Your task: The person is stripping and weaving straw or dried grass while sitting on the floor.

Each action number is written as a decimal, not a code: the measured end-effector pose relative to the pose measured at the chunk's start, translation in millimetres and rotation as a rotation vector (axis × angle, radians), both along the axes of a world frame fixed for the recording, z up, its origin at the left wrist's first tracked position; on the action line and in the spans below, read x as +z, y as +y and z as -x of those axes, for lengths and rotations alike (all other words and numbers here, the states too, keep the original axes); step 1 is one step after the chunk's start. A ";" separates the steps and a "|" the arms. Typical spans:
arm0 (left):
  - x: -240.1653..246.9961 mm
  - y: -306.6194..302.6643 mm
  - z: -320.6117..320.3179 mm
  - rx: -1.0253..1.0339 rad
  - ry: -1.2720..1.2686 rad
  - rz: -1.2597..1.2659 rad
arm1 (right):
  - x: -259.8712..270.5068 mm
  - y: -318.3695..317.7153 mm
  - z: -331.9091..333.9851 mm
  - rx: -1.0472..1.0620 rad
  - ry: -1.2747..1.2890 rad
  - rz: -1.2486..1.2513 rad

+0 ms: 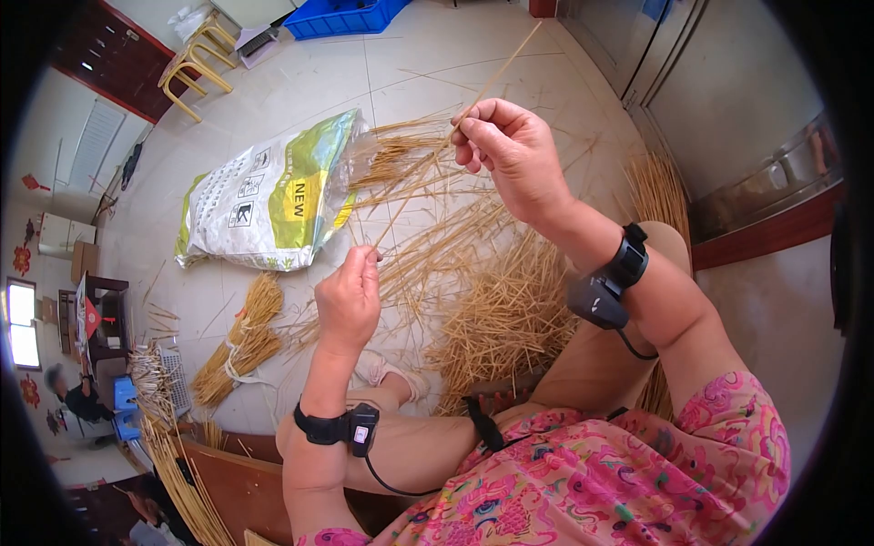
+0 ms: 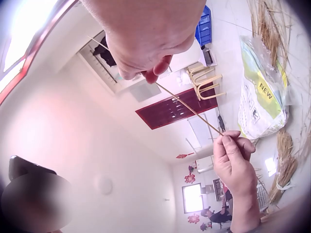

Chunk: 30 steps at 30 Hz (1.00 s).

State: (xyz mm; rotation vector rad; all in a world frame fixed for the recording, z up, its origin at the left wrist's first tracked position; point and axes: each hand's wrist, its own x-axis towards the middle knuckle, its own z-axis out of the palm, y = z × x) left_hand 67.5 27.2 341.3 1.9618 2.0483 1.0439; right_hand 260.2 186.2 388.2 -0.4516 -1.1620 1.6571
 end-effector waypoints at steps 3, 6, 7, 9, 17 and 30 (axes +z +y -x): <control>1.2 0.4 -1.6 0.014 0.056 -0.010 | -1.9 1.3 -0.1 -0.024 -0.024 0.005; 1.7 1.3 -2.5 0.020 0.091 -0.028 | -3.9 1.7 -0.1 -0.047 -0.047 0.021; 1.7 1.7 -2.8 0.022 0.098 -0.034 | -2.9 1.4 -0.3 -0.048 -0.044 0.013; 1.6 1.4 -3.7 0.019 0.076 -0.010 | 0.1 -0.8 -0.5 -0.046 -0.040 0.000; 2.0 1.0 -3.7 -0.026 0.038 0.036 | -5.3 0.8 0.4 -0.049 -0.034 -0.007; -3.2 6.5 -7.6 -0.055 -0.106 0.008 | -7.3 -7.4 3.5 0.393 -0.075 0.274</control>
